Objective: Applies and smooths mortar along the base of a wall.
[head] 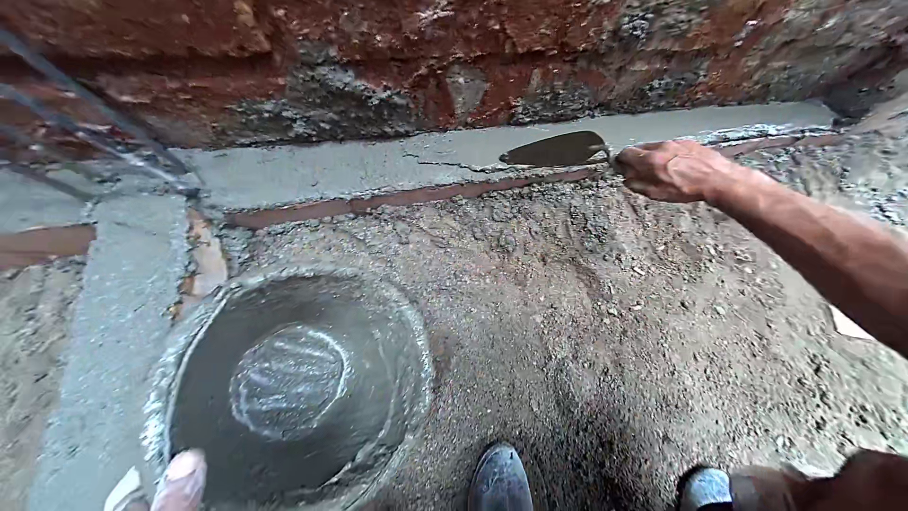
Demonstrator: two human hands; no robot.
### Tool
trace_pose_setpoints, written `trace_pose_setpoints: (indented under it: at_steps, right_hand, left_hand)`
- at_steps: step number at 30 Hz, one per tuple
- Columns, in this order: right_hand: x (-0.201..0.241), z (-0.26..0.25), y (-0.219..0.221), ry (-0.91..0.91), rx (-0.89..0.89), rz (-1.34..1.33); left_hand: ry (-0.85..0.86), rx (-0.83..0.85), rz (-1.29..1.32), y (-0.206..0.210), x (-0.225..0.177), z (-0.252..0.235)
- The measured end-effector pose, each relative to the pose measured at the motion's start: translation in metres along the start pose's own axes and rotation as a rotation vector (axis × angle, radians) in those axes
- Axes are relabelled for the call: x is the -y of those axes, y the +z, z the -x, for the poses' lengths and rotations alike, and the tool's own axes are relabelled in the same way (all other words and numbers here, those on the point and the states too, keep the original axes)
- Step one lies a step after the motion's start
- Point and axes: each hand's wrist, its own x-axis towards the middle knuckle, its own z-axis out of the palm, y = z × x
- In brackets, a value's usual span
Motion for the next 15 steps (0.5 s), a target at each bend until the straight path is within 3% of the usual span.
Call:
trace_pose_setpoints:
  at_steps: [4, 9, 15]
  right_hand:
    - [0.063, -0.046, -0.016, -0.1, 0.041, -0.023]
    - [0.197, -0.117, -0.044, -0.225, 0.061, -0.077]
    - [0.341, -0.173, -0.095, -0.313, 0.133, 0.119]
  left_hand:
    - [-0.014, -0.118, -0.051, 0.018, -0.012, 0.015]
    - [-0.007, -0.158, -0.097, 0.03, -0.016, 0.018]
    - [-0.019, -0.17, -0.114, 0.034, -0.017, 0.019]
